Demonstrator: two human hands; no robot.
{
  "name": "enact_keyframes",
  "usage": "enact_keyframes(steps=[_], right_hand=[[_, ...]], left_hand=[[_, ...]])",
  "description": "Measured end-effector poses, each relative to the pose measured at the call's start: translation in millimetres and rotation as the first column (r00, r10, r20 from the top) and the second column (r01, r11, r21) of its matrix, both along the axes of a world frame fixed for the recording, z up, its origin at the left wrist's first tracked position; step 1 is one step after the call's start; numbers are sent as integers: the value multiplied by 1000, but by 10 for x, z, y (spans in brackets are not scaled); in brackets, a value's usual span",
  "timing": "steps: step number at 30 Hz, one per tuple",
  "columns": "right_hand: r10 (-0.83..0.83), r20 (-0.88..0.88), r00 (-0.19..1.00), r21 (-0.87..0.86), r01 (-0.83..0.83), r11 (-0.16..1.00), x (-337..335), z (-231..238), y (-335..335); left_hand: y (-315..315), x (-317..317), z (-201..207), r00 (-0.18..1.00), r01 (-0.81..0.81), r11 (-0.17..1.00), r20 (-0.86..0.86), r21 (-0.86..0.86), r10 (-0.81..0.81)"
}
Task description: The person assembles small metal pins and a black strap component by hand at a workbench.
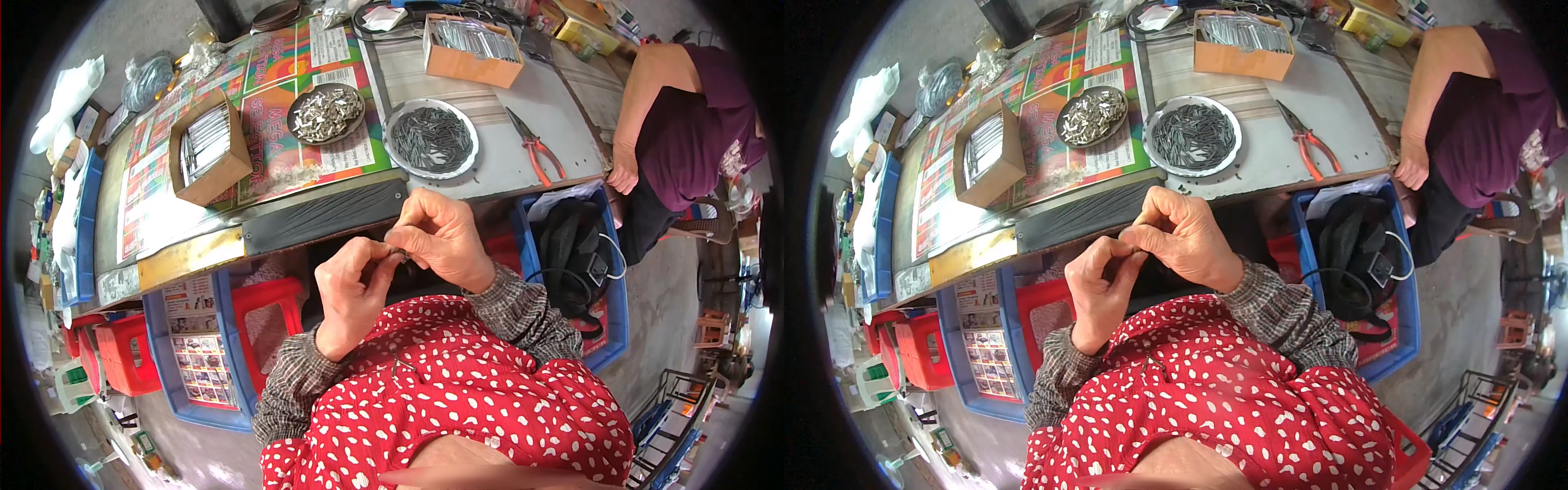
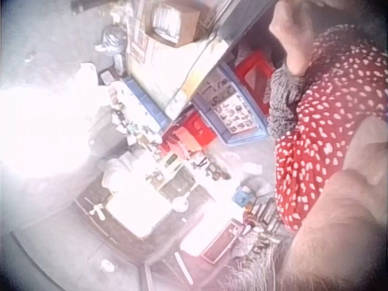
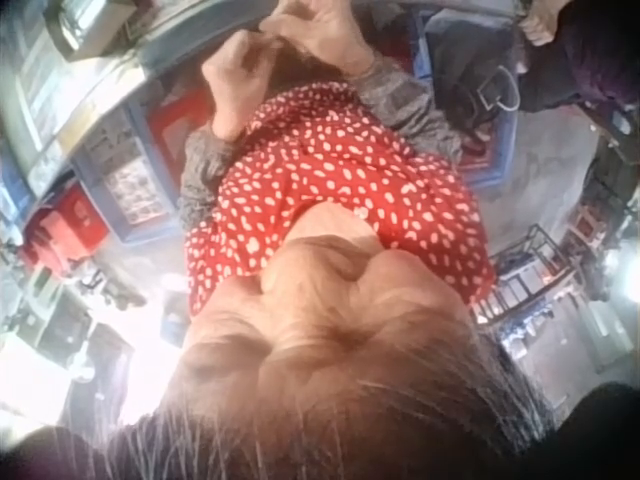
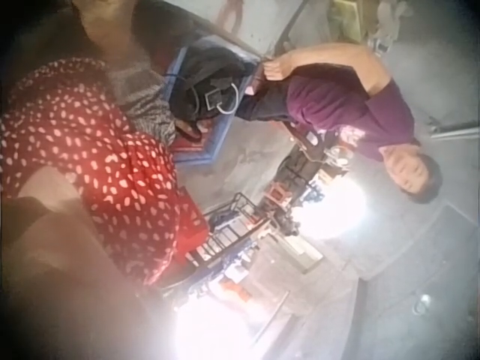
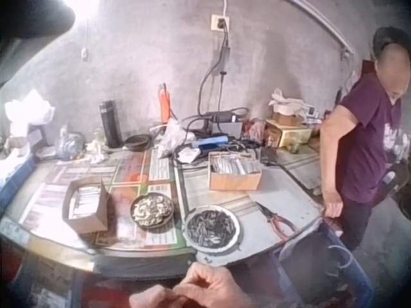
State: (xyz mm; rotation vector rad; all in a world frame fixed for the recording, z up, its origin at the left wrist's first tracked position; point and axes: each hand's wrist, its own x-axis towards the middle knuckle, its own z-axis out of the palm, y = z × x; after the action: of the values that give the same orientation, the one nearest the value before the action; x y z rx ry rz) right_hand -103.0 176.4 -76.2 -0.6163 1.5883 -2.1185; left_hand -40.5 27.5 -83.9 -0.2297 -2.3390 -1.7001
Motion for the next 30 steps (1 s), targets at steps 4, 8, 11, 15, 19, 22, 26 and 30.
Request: enact_keyframes(steps=[4, 8, 11, 15, 19, 22, 26, 30], right_hand=[[-184, -140, 973, 0, 186, 983, 21, -33, -110], [-41, -18, 999, 8, 41, 999, -22, -1, -34], [3, -21, 1000, 7, -3, 1000, -37, 44, 25], [41, -28, 999, 23, -40, 999, -51, 23, 55], [29, 36, 999, 18, -30, 999, -4, 32, 28], [-60, -38, 998, 24, 61, 998, 23, 13, -21], [-127, -110, 986, 38, 132, 991, 17, -15, -38], [-191, -74, 979, 1, 192, 981, 42, -39, -96]], left_hand=[[56, -39, -13, 940, -200, 960, -313, -195, 133], [-12, -17, -29, 988, -90, 992, -134, -83, 79], [-54, 6, 38, 993, 30, 995, 115, 93, -40], [-73, 1, 45, 977, 91, 982, 176, 164, -119], [-76, 14, 13, 967, 89, 957, 206, 275, -149], [-55, 15, 16, 985, 47, 980, 152, 191, -77], [-6, 7, 12, 997, -49, 998, -56, -25, 48], [54, 5, 7, 983, -134, 983, -144, -124, 115]])
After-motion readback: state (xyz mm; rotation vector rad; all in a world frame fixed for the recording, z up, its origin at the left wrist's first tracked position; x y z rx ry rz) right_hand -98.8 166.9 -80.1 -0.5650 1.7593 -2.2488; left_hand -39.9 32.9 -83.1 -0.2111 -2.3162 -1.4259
